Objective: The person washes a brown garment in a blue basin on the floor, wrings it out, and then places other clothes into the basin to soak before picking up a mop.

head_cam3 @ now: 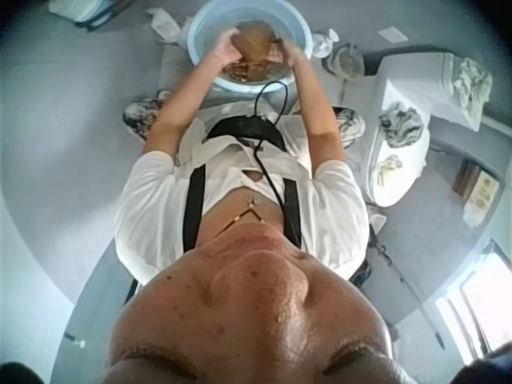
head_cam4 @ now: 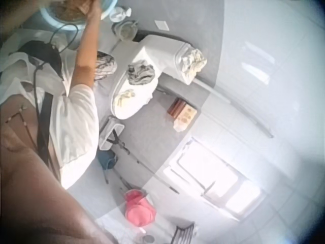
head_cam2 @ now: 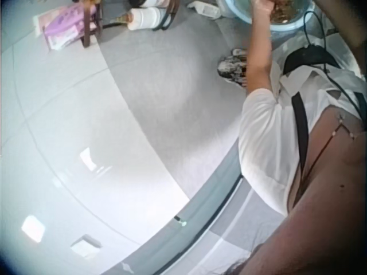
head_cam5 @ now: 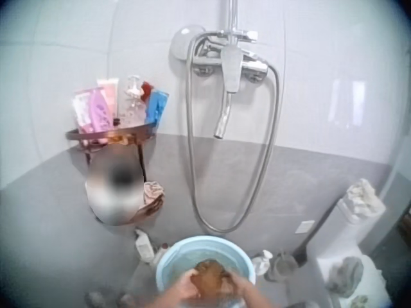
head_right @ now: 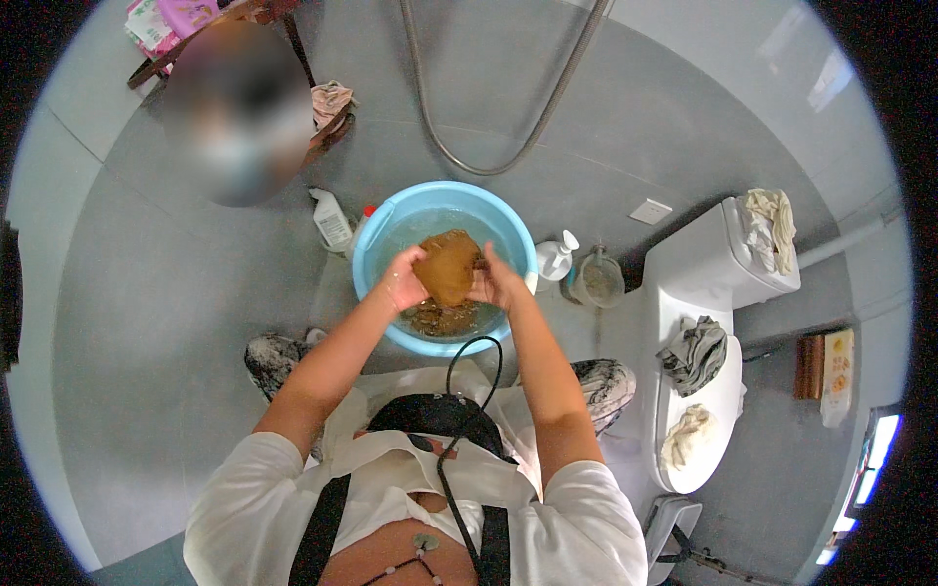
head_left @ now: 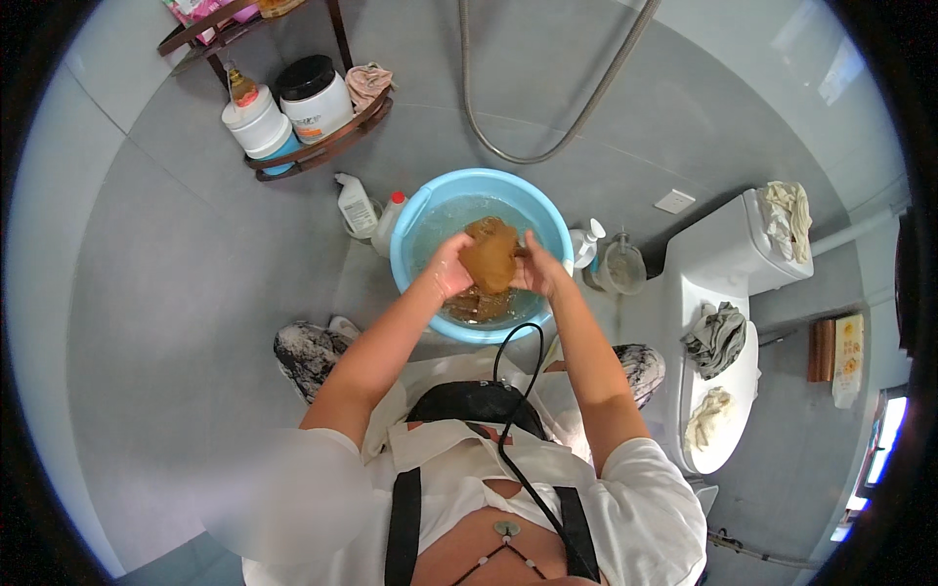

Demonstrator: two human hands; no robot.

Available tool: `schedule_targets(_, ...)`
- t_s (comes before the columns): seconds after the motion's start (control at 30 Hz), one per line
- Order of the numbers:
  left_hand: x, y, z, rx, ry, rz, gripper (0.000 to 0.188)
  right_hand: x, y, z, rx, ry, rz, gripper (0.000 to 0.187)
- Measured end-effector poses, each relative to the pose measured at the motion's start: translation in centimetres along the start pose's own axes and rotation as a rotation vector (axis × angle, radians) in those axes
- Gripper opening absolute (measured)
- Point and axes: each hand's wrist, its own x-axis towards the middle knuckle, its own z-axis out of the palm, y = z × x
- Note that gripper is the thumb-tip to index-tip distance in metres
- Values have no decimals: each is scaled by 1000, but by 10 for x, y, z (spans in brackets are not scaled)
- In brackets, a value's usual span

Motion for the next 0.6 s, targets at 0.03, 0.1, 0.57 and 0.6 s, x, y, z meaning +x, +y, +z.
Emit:
schedule_targets(0.03, 1, -7, -3, 162, -26, 4, 33, 18, 1, -13, 162, -77, 10, 60)
schedule_targets(0.1, -2, -13, -20, 487, -56, 34, 30, -21, -15, 48, 150, -4, -109, 53)
schedule_targets(0.57, -20, 52, -24, 1663, 296, 947, 44, -81, -79, 98, 201, -654, -390, 50)
schedule_targets(0.6, -23, 61, -17, 1647, 233, 823, 46, -86, -85, 106, 213, -637, -454, 59)
